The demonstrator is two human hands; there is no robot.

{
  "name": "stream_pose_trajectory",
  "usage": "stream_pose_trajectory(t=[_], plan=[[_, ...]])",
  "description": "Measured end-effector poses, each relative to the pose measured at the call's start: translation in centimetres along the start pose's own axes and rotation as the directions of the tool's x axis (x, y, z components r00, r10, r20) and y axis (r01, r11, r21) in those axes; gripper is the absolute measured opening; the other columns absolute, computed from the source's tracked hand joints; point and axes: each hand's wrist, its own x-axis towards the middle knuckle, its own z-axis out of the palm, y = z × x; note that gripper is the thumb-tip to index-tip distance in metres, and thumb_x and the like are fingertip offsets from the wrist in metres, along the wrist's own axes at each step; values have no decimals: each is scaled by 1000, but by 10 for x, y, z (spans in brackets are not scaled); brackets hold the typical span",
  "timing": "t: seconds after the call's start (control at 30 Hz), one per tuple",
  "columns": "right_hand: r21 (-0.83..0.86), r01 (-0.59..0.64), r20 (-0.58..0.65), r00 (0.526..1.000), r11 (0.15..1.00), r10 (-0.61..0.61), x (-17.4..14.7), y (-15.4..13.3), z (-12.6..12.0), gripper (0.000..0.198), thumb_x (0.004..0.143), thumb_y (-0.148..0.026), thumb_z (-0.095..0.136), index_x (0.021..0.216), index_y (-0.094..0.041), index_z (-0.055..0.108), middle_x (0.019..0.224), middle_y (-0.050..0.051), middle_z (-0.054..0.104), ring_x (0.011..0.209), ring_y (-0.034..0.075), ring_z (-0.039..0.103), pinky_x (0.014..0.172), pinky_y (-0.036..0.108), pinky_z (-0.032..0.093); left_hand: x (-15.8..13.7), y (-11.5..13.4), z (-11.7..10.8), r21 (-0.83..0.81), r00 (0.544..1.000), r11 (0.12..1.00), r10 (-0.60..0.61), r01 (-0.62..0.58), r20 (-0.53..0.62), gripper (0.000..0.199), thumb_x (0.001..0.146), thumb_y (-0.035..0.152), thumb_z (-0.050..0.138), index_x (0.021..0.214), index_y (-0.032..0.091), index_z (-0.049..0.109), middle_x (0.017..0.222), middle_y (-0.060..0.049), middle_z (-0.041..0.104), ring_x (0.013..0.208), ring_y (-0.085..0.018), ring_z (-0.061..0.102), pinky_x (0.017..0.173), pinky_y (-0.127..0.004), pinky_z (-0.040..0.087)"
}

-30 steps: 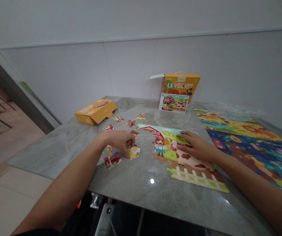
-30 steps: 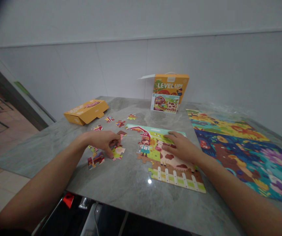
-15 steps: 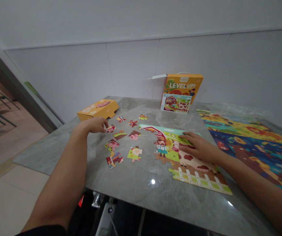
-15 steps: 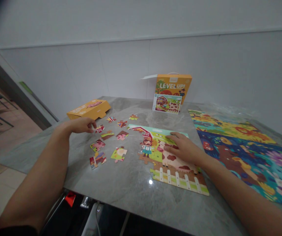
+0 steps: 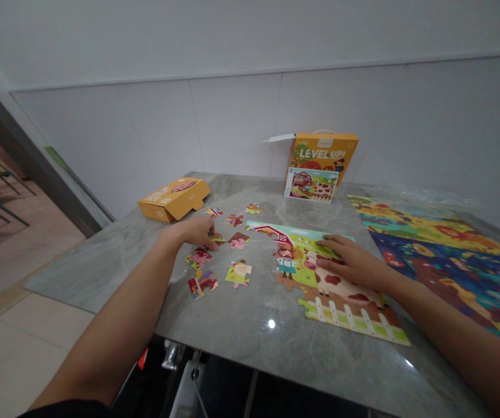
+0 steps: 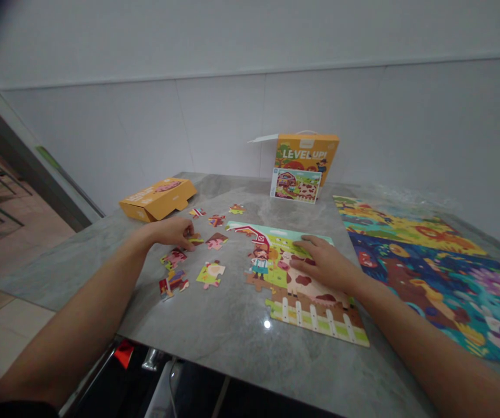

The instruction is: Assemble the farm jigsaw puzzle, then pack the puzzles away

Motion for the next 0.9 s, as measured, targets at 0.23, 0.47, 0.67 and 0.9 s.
stream_pose_trajectory(t=[0.23,0.47,0.67,0.9], plan=[[6,10,17,1000,1000,-11,0,1,-1,60,87,-61,43,127,-18,56,133,17,49,122,31,47,103,46,38,-6,8,-2,12,998,998,57,-57,-14,45,65,52,65,94,17,63,92,-6,68,77,-18,59,60,-24,38],[-1,-4,13,1000,1000,4,-1,-3,-3,55,87,-55,47,127,-18,56,133,16,48,121,31,48,102,45,40,-12,31,-4,-236,932,909,299,-344,-204,38,75,52,61,92,19,56,86,-3,63,77,-16,56,64,-25,39],[3,19,-4,1000,1000,-19,-1,-4,-4,50,88,-53,48,124,-20,57,129,15,50,118,29,50,98,43,42,-26,89,9,-522,773,578,540,-628,-331,23,83,38,60,91,17,57,82,0,61,74,-13,56,67,-25,42],[-1,17,-7,1000,1000,-17,-1,-5,-5,49,87,-51,53,124,-18,57,128,16,51,118,30,49,97,42,42,-33,143,43,-395,693,575,648,-717,-315,25,85,41,61,99,20,62,93,-3,63,81,-15,55,70,-27,42]])
